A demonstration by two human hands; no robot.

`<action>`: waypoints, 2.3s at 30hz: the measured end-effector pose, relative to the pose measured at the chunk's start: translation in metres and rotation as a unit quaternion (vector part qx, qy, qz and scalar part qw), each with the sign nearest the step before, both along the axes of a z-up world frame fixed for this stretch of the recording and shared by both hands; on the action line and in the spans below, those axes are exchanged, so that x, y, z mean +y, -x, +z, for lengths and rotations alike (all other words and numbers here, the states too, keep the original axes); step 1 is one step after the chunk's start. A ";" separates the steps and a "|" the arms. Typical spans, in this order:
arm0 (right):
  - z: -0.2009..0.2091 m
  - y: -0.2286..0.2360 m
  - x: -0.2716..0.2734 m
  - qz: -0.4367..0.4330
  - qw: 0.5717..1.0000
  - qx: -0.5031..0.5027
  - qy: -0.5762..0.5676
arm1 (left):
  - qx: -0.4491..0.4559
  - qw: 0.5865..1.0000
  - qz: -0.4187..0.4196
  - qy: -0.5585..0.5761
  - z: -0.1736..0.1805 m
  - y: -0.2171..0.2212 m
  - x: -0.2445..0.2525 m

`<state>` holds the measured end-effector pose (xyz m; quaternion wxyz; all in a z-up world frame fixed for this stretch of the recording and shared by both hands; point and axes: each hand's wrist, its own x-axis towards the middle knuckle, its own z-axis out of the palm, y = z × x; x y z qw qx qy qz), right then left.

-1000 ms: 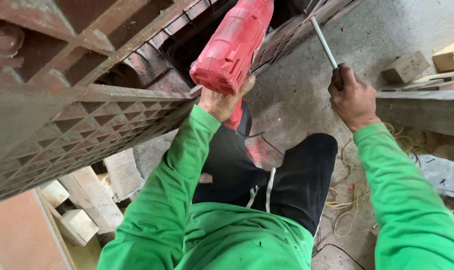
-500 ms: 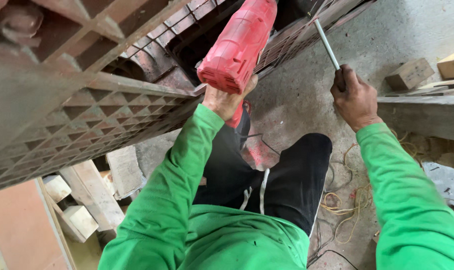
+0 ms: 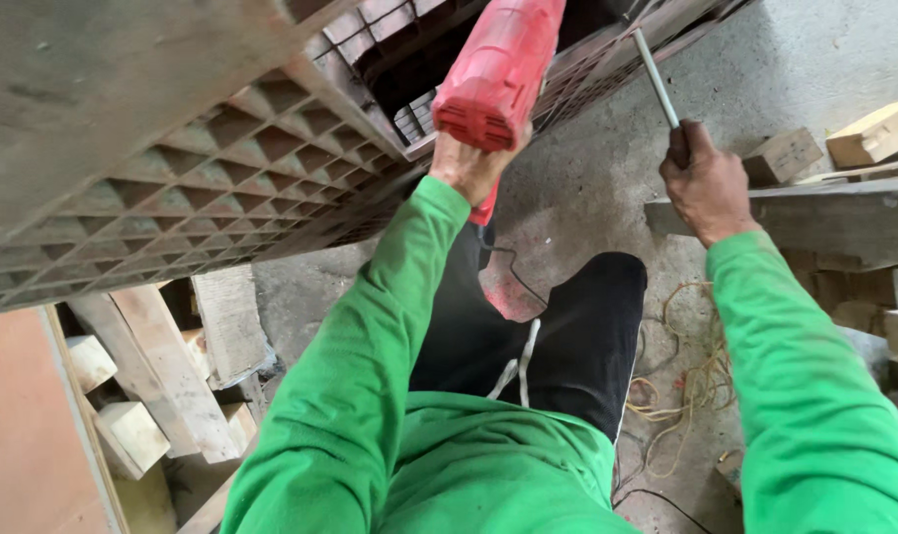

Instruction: The person kneels on the floor and uses a red power drill to work on a metal frame attached to a brick structure. They then switch to a green oscillating multi-tool to cut or grind along the metal frame and brick interface.

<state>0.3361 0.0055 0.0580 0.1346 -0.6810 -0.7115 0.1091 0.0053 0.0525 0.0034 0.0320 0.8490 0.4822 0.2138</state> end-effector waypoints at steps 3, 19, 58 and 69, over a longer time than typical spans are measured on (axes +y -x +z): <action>0.013 -0.006 0.002 -0.034 0.992 -0.078 0.091 | 0.045 0.983 -0.028 -0.177 0.006 0.000 -0.002; -0.002 -0.012 0.003 -0.027 0.987 0.124 0.097 | -0.075 0.997 0.015 -0.012 0.017 -0.007 -0.003; -0.024 -0.005 0.006 0.024 0.996 0.016 -0.086 | -0.115 0.993 -0.011 0.013 -0.002 -0.001 0.000; -0.035 -0.014 0.015 0.020 0.998 0.023 -0.063 | -0.185 0.978 0.001 0.099 0.009 0.009 -0.011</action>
